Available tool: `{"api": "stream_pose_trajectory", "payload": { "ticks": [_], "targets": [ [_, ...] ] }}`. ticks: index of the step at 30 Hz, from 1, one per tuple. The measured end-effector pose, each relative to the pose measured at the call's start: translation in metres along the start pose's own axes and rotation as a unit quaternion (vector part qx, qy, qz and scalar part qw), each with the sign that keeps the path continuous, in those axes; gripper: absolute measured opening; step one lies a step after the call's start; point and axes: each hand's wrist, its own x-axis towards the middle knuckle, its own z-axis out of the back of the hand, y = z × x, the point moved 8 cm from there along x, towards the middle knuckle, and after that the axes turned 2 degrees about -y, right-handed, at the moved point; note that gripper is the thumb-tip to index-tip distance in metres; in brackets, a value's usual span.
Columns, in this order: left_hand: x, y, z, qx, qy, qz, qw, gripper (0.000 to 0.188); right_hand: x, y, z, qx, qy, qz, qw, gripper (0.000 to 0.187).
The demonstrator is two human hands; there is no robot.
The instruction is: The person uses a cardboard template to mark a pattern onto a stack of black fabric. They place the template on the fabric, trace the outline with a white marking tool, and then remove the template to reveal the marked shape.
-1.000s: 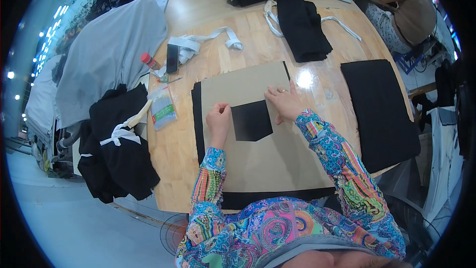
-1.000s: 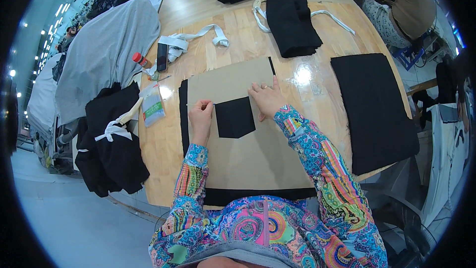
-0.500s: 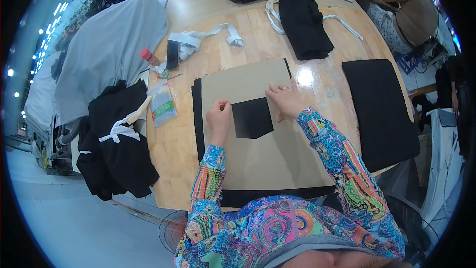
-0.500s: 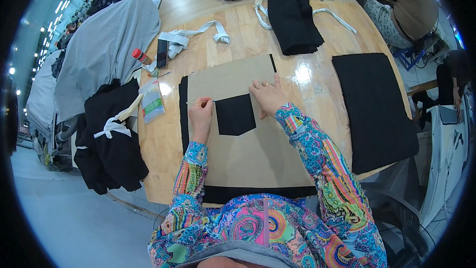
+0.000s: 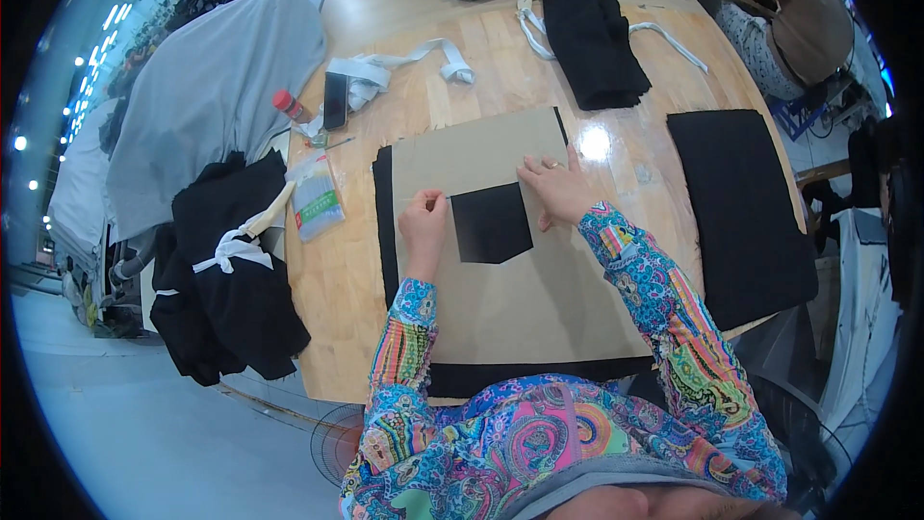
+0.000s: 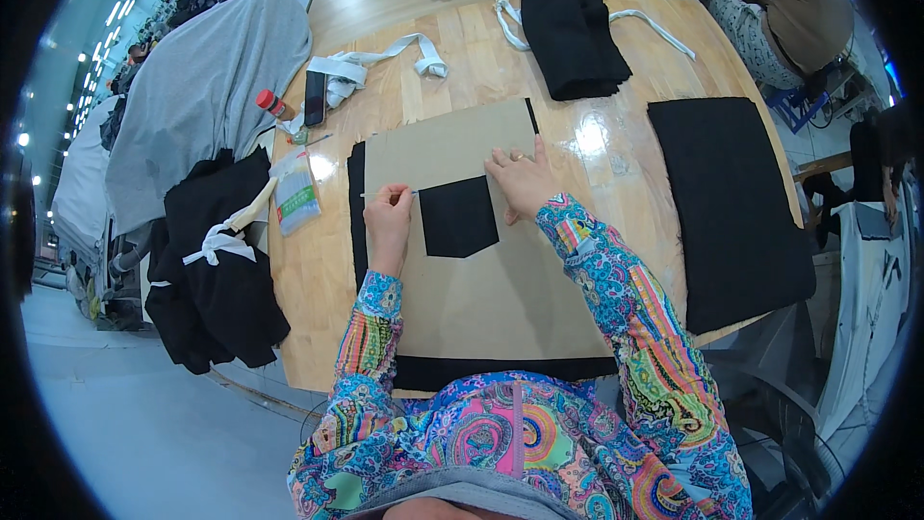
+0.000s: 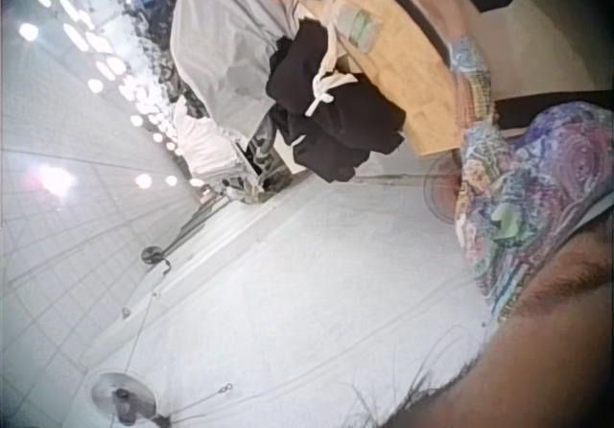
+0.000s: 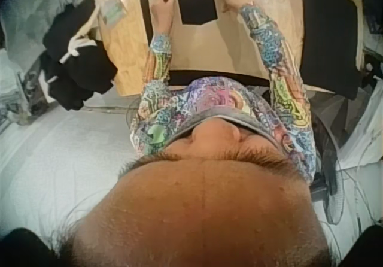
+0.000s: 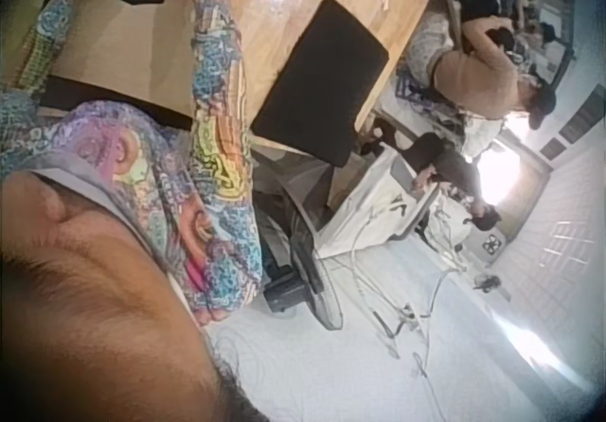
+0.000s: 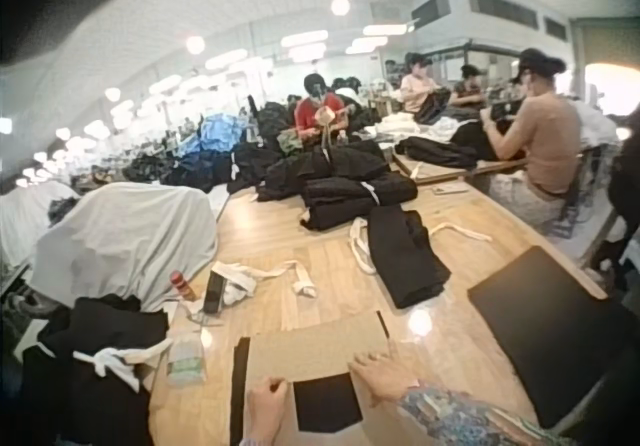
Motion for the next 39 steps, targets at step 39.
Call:
{"api": "stream_pose_trajectory", "payload": {
  "ticks": [39],
  "targets": [
    [-0.103, -0.039, -0.004, -0.023, 0.187, 0.022, 0.982, 0.014, -0.001, 0.0, 0.002, 0.0, 0.007, -0.009, 1.0, 0.095]
  ]
}}
